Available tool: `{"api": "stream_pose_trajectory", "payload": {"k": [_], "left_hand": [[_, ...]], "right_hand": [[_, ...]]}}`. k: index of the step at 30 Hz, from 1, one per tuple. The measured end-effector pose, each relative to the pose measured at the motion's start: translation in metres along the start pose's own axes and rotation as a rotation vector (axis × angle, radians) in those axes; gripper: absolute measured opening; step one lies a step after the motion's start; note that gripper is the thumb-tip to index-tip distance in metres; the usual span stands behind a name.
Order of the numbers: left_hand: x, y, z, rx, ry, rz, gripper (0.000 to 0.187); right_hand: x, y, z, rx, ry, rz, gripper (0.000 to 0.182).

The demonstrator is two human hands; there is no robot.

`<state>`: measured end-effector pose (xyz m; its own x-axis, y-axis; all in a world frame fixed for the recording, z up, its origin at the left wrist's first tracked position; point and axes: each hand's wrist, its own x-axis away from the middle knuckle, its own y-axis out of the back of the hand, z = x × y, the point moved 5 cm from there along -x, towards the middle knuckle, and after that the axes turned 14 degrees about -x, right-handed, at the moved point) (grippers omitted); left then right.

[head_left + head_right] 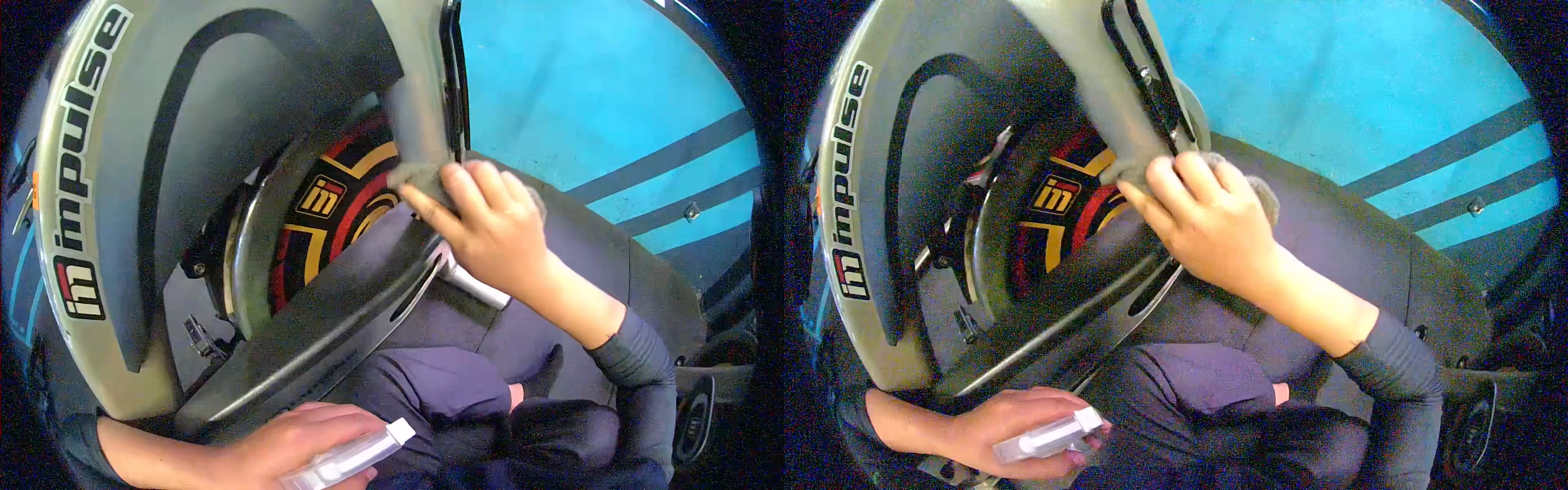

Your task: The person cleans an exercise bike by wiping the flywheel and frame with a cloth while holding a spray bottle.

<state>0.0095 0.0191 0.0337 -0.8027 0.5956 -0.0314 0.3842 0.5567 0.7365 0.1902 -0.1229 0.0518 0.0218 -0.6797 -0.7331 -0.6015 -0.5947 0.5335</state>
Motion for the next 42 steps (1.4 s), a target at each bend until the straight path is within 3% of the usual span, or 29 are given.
{"api": "stream_pose_trajectory", "payload": {"k": [2, 4, 8, 10, 12, 14, 18, 21, 22, 24, 26, 27, 28, 29, 31, 36, 38, 42], "left_hand": [[0.002, 0.003, 0.002, -0.019, -0.025, -0.069, 0.057], [0.001, 0.0, 0.004, 0.03, -0.052, 0.007, 0.063], [0.001, 0.0, 0.004, 0.062, -0.087, -0.089, 0.058], [-0.003, 0.001, 0.002, 0.014, -0.023, 0.046, 0.053], [-0.003, 0.0, 0.001, 0.022, -0.012, 0.034, 0.05], [-0.002, -0.002, 0.002, 0.037, -0.003, 0.018, 0.047], [-0.001, -0.002, 0.002, 0.056, -0.001, 0.026, 0.046], [-0.001, -0.003, 0.002, 0.073, 0.016, 0.03, 0.045], [0.0, -0.002, 0.003, 0.09, 0.028, 0.017, 0.045], [-0.001, -0.001, 0.002, 0.07, 0.019, 0.041, 0.045], [-0.002, 0.0, 0.001, 0.052, 0.008, 0.059, 0.045], [-0.002, 0.0, 0.001, 0.046, 0.009, 0.06, 0.046], [-0.002, -0.001, 0.001, 0.04, 0.009, 0.06, 0.046], [-0.002, -0.001, 0.001, 0.041, 0.008, 0.055, 0.046], [-0.002, -0.003, 0.001, 0.026, 0.001, 0.065, 0.048], [0.001, -0.007, 0.002, 0.059, -0.018, 0.028, 0.047], [0.001, -0.005, 0.003, 0.076, -0.025, 0.01, 0.047], [0.0, -0.003, 0.006, 0.045, 0.006, 0.071, 0.047]], "right_hand": [[0.022, -0.021, 0.005, 0.027, 0.031, 0.08, 0.038], [0.043, -0.038, 0.006, 0.003, 0.046, 0.139, 0.037], [0.04, -0.031, -0.001, -0.065, 0.021, 0.198, 0.037], [0.034, -0.027, -0.004, -0.113, 0.031, 0.196, 0.037], [0.036, -0.026, 0.006, -0.188, -0.025, 0.239, 0.04], [0.036, -0.028, 0.017, -0.344, -0.331, 0.34, 0.054], [0.019, -0.01, 0.051, -0.558, -0.297, 0.449, 0.058], [0.01, 0.007, 0.095, -0.816, -0.142, 0.348, 0.047], [0.009, 0.01, 0.103, -0.8, -0.1, 0.27, 0.051], [0.01, 0.006, 0.093, -0.758, -0.071, 0.312, 0.054], [0.018, -0.008, 0.068, -0.652, -0.135, 0.243, 0.062], [0.018, -0.011, 0.052, -0.613, -0.273, 0.363, 0.06], [0.026, -0.017, 0.034, -0.624, -0.359, 0.307, 0.058], [0.032, -0.023, 0.019, -0.551, -0.388, 0.3, 0.047], [0.039, -0.026, 0.006, -0.487, -0.373, 0.295, 0.047], [0.036, -0.024, 0.029, -0.565, -0.455, 0.315, 0.051], [0.031, -0.017, 0.05, -0.77, -0.496, 0.313, 0.057], [0.021, -0.005, 0.069, -0.901, -0.431, 0.324, 0.063]]}}
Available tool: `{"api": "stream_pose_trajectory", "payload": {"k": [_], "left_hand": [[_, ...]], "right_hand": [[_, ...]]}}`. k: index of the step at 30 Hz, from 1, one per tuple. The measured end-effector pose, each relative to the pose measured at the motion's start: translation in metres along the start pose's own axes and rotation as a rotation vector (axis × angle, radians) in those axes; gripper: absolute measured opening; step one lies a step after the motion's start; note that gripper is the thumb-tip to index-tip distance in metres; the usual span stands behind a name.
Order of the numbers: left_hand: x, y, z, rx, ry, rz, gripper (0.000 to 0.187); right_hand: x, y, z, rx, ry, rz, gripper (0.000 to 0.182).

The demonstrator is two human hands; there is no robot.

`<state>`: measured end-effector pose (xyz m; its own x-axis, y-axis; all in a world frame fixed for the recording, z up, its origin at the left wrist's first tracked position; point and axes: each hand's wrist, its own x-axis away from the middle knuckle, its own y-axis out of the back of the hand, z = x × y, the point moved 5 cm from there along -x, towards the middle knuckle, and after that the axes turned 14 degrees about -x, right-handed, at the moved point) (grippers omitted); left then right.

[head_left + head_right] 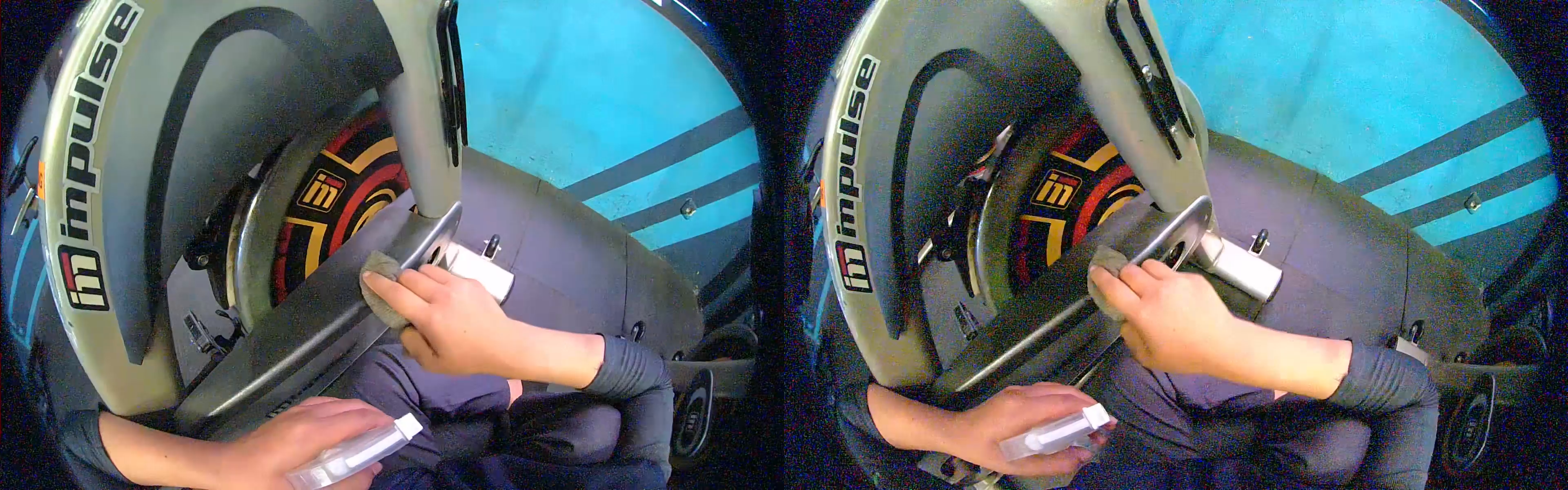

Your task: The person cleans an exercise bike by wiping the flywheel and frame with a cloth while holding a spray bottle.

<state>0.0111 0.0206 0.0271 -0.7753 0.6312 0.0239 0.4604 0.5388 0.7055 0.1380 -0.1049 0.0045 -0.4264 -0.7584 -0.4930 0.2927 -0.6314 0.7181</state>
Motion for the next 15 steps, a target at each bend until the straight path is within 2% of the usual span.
{"api": "stream_pose_trajectory", "payload": {"k": [2, 3, 4, 6, 9, 15], "left_hand": [[-0.001, 0.0, 0.0, -0.001, 0.005, 0.03, 0.047], [-0.002, 0.002, -0.003, -0.003, 0.018, 0.018, 0.046], [-0.002, 0.003, -0.005, -0.005, 0.03, 0.004, 0.046], [-0.002, 0.003, -0.006, -0.028, 0.008, -0.036, 0.045], [-0.001, 0.005, -0.006, -0.039, -0.004, -0.041, 0.045], [-0.002, 0.0, -0.005, -0.023, -0.028, -0.001, 0.047]], "right_hand": [[-0.002, 0.005, -0.011, 0.127, 0.092, -0.003, 0.063], [-0.002, 0.009, -0.02, 0.221, 0.079, 0.025, 0.054], [-0.001, 0.013, -0.031, 0.221, 0.079, 0.025, 0.054], [0.001, 0.026, -0.053, 0.255, 0.142, -0.098, 0.052], [0.005, 0.037, -0.086, 0.29, 0.079, -0.084, 0.053], [0.012, 0.007, -0.059, 0.155, 0.019, -0.159, 0.061]]}}
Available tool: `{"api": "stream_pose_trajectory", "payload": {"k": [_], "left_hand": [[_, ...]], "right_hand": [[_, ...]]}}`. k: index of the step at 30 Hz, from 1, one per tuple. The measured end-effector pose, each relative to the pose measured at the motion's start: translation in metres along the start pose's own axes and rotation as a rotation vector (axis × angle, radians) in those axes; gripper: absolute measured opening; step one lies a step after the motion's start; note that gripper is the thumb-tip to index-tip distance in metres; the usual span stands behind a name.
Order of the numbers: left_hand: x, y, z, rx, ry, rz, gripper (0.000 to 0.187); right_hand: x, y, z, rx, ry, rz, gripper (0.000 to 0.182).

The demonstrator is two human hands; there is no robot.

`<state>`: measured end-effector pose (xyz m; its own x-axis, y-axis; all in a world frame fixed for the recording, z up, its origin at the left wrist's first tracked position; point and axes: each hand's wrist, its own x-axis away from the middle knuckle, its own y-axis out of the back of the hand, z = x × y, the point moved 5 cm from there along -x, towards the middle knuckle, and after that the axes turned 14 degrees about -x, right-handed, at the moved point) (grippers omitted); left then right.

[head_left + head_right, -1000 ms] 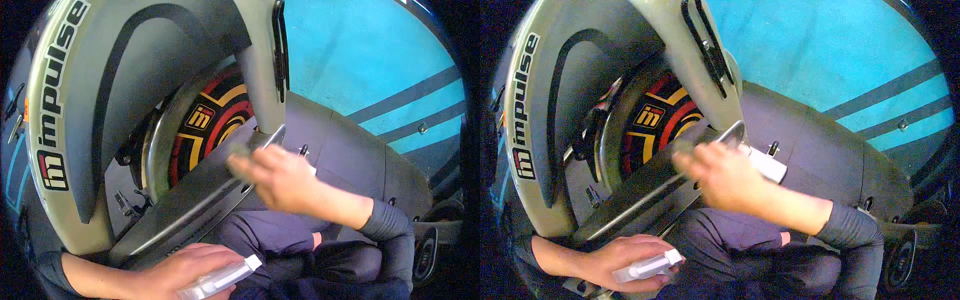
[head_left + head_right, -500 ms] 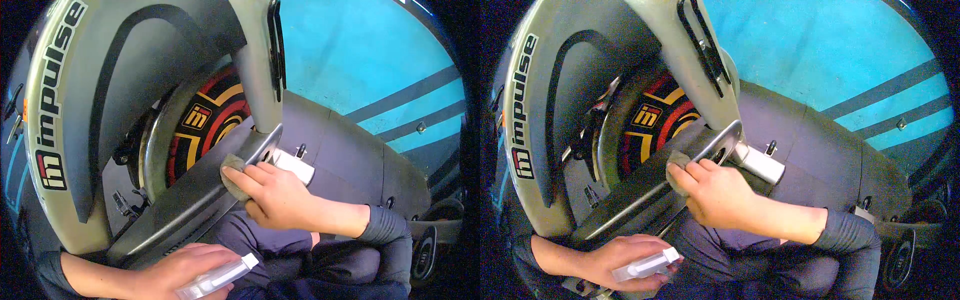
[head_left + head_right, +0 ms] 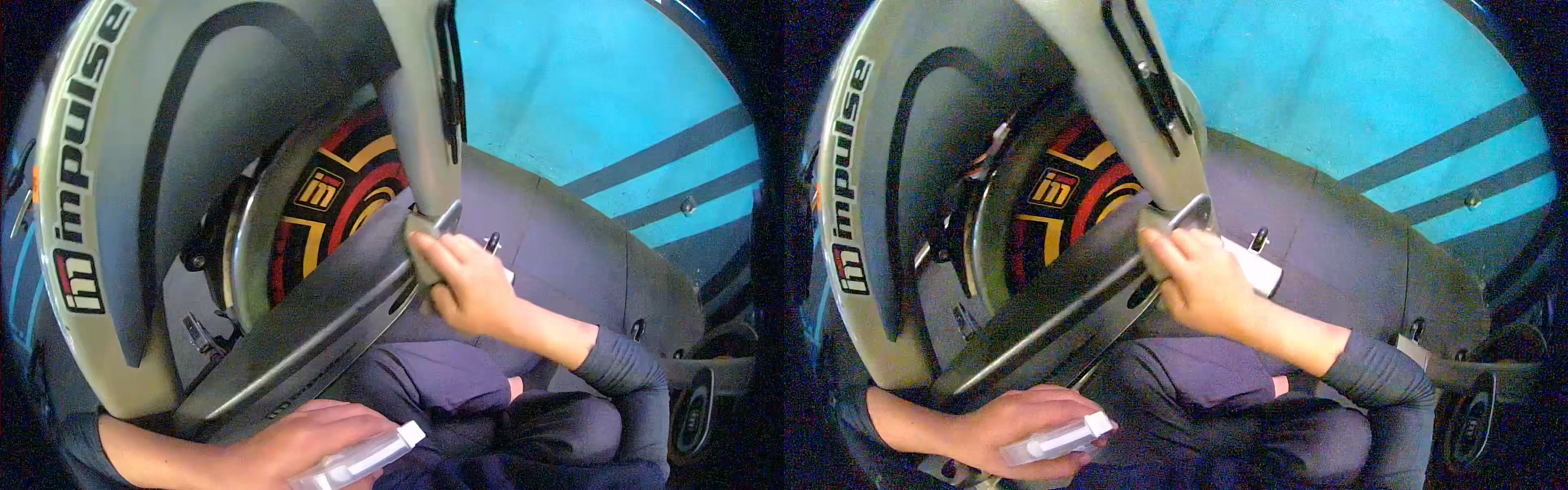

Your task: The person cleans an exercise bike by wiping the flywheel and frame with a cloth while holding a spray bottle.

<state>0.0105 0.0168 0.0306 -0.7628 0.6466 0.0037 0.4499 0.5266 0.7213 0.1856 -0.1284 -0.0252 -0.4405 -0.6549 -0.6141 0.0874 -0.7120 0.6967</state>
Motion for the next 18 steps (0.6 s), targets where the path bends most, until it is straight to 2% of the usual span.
{"api": "stream_pose_trajectory", "payload": {"k": [2, 4, 7, 12, 15, 17, 18], "left_hand": [[-0.001, -0.003, -0.001, 0.006, -0.001, 0.017, 0.047], [0.001, -0.001, 0.0, 0.015, 0.042, -0.076, 0.047], [-0.002, 0.002, 0.001, 0.003, 0.101, 0.049, 0.049], [-0.001, 0.003, 0.006, 0.013, 0.112, 0.065, 0.048], [-0.001, 0.003, 0.003, -0.01, 0.121, 0.061, 0.047], [0.0, 0.002, 0.0, -0.041, 0.139, 0.06, 0.046], [-0.001, 0.003, -0.003, -0.002, 0.12, -0.024, 0.041]], "right_hand": [[0.001, -0.001, 0.022, -0.057, 0.004, 0.071, 0.064], [0.002, -0.003, 0.035, -0.051, 0.042, 0.136, 0.069], [0.002, -0.004, 0.031, 0.042, 0.11, 0.14, 0.07], [0.004, -0.007, 0.01, 0.103, 0.248, 0.05, 0.061], [0.007, -0.008, -0.003, 0.132, 0.292, -0.022, 0.068], [0.009, -0.008, -0.012, 0.105, 0.262, -0.038, 0.065], [0.009, -0.005, -0.019, 0.092, 0.214, -0.059, 0.064]]}}
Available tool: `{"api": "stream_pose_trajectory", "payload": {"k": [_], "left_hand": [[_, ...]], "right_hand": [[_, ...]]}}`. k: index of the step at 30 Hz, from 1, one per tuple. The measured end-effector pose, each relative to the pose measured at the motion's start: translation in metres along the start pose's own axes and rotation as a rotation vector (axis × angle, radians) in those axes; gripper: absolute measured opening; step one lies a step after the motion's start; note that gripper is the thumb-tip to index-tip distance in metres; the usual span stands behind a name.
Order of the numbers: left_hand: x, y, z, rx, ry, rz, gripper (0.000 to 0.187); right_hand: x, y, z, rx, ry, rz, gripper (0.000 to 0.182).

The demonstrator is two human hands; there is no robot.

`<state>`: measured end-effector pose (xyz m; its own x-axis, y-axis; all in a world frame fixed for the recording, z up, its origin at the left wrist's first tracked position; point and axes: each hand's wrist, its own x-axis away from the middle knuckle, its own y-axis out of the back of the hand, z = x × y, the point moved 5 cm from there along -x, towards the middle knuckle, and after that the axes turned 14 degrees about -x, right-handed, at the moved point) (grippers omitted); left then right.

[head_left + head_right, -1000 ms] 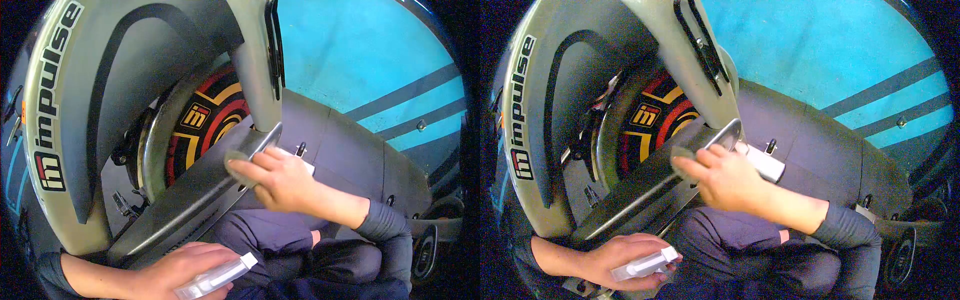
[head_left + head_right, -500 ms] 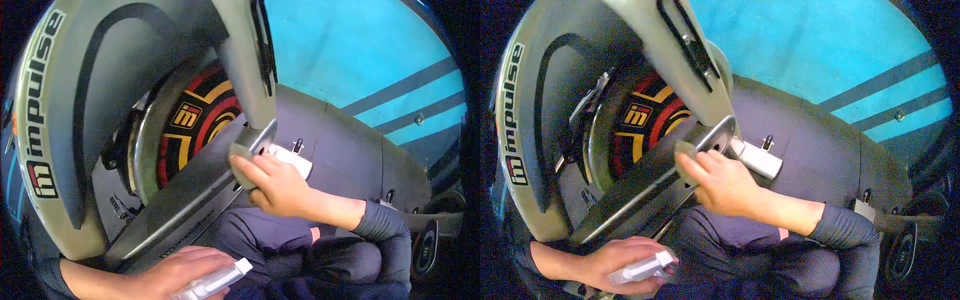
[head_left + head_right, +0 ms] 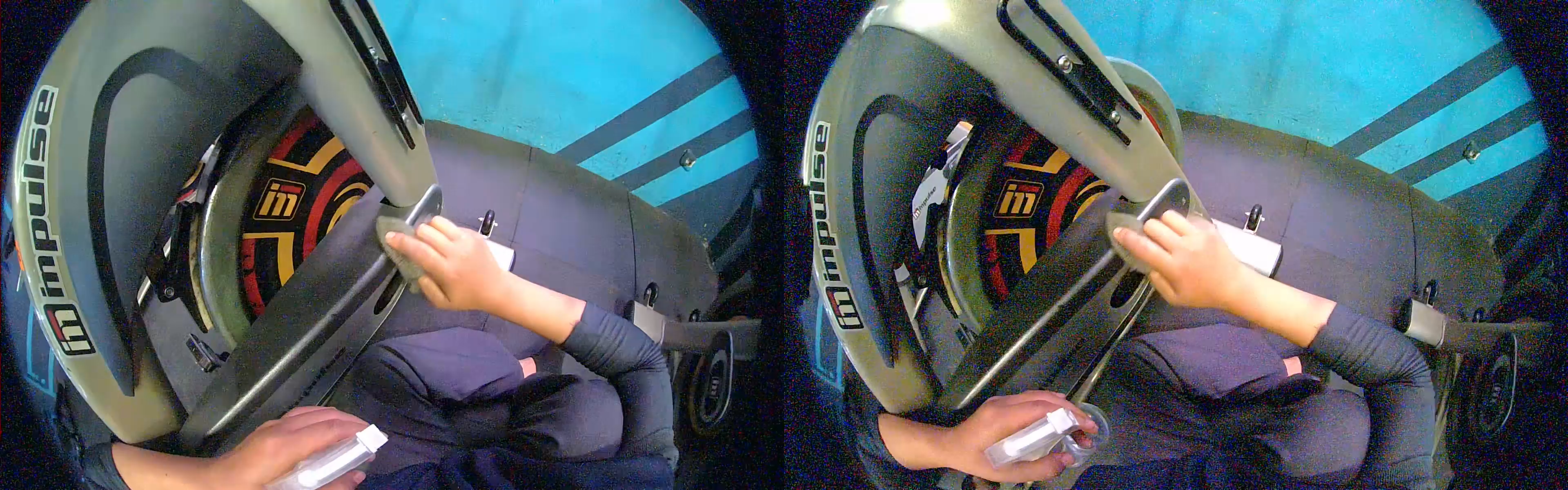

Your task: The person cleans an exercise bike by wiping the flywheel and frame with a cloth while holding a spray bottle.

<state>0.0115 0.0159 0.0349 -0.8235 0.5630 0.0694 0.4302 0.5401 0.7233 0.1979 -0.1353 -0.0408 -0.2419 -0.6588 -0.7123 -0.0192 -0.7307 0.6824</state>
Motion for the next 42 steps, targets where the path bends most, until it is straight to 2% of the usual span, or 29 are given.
{"api": "stream_pose_trajectory", "payload": {"k": [1, 2, 4, 5, 7, 11, 13, 17, 19, 21, 23, 27, 28, 29, 32, 34, 37, 38, 39, 42], "left_hand": [[-0.001, 0.003, -0.002, 0.045, -0.019, -0.082, 0.036], [0.0, 0.004, -0.001, 0.043, -0.018, -0.08, 0.036], [0.002, 0.0, 0.007, -0.031, 0.088, 0.069, 0.046], [0.001, -0.001, 0.006, -0.033, 0.088, 0.075, 0.046], [-0.001, 0.003, 0.0, 0.053, 0.0, -0.064, 0.037], [0.0, 0.006, 0.0, 0.023, 0.012, -0.074, 0.038], [0.0, 0.006, 0.001, 0.012, -0.028, -0.072, 0.039], [-0.001, 0.005, 0.002, 0.032, -0.018, -0.071, 0.04], [-0.001, 0.004, 0.004, 0.1, 0.02, -0.038, 0.041], [-0.001, 0.003, 0.006, 0.126, 0.063, -0.019, 0.041], [-0.001, 0.003, 0.008, 0.146, 0.104, 0.002, 0.041], [-0.003, 0.007, 0.009, 0.086, 0.107, -0.019, 0.042], [-0.003, 0.007, 0.008, 0.069, 0.089, -0.024, 0.042], [-0.003, 0.008, 0.007, 0.067, 0.091, -0.024, 0.042], [-0.003, 0.007, 0.006, 0.074, 0.072, -0.021, 0.042], [-0.003, 0.005, 0.008, 0.116, 0.086, -0.014, 0.041], [-0.003, 0.006, 0.007, 0.134, 0.102, -0.014, 0.041], [-0.002, 0.005, 0.008, 0.134, 0.106, -0.018, 0.041], [-0.001, 0.005, 0.008, 0.138, 0.112, -0.023, 0.04], [0.0, 0.005, 0.008, 0.127, 0.095, -0.02, 0.04]], "right_hand": [[0.001, 0.002, -0.008, -0.009, -0.049, -0.019, 0.062], [0.002, 0.003, -0.016, 0.009, -0.075, -0.042, 0.06], [0.004, 0.004, -0.027, 0.009, -0.08, -0.06, 0.059], [0.005, 0.004, -0.032, 0.009, -0.085, -0.075, 0.058], [0.008, 0.002, -0.04, 0.006, -0.077, -0.12, 0.056], [0.018, -0.001, -0.058, -0.031, -0.114, -0.154, 0.053], [0.028, 0.002, -0.078, -0.121, -0.373, -0.272, 0.051], [0.036, -0.002, -0.088, -0.217, -0.414, -0.321, 0.049], [0.027, -0.002, -0.068, -0.262, -0.381, -0.415, 0.05], [0.019, -0.002, -0.044, -0.297, -0.249, -0.334, 0.055], [0.008, 0.004, -0.025, -0.278, -0.294, -0.217, 0.054], [0.011, 0.01, -0.047, -0.238, -0.272, -0.29, 0.047], [0.015, 0.009, -0.057, -0.229, -0.263, -0.391, 0.045], [0.018, 0.009, -0.066, -0.226, -0.312, -0.365, 0.045], [0.012, 0.017, -0.057, -0.199, -0.271, -0.335, 0.044], [0.006, 0.017, -0.037, -0.105, -0.188, -0.238, 0.042], [0.002, 0.017, -0.037, -0.061, -0.171, -0.246, 0.04], [0.003, 0.017, -0.045, -0.015, -0.241, -0.188, 0.038], [0.005, 0.02, -0.052, 0.008, -0.205, -0.278, 0.037], [0.006, 0.02, -0.063, 0.02, -0.241, -0.262, 0.038]]}}
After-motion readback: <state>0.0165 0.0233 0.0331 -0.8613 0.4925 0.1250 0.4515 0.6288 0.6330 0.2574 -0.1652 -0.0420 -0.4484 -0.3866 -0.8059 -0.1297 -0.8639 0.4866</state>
